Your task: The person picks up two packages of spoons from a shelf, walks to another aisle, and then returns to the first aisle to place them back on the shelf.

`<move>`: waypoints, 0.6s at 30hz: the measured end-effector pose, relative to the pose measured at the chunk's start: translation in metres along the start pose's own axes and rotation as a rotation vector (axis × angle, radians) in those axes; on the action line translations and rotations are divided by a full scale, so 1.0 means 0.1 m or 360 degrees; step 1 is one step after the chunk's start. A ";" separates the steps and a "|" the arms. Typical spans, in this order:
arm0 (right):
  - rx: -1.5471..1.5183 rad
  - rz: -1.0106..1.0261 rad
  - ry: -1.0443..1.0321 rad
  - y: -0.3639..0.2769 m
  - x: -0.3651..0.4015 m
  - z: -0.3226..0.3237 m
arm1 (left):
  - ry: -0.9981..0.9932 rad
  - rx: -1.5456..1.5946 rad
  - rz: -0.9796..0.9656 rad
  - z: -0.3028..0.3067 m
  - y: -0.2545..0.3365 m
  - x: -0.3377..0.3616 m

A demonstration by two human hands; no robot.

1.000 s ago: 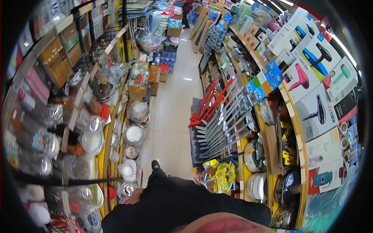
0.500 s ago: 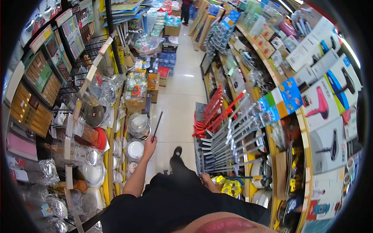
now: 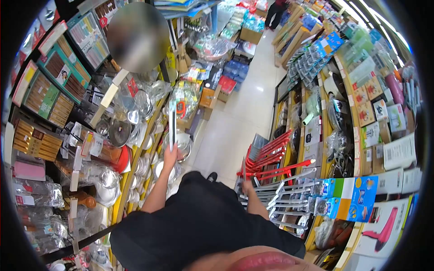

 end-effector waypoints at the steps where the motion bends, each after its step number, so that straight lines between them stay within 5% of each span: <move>1: -0.0717 -0.0075 -0.0202 -0.88 0.55 0.58 | 0.0148 -0.0257 -0.0086 -0.04 0.10 -0.18; 6: -0.0903 0.0077 -0.0108 -1.88 0.16 1.15 | 0.0063 0.0009 -0.0097 -0.71 0.72 -0.98; 13: -0.0380 -0.0166 -0.0064 -0.94 -0.50 0.84 | 0.0051 -0.0007 -0.0311 -1.05 1.35 -2.44; 18: -0.0409 -0.0306 -0.0162 -1.17 -0.67 1.36 | 0.0118 -0.0077 -0.0460 -1.24 1.83 -3.26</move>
Point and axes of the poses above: each hand's wrist, its own x-axis away from the middle knuckle, its own z-axis out of the back of the hand, y = z × x, the point moved 9 cm from there along -x, towards the middle knuckle, and after that the axes turned 6 degrees about x, right-handed, at the moved point
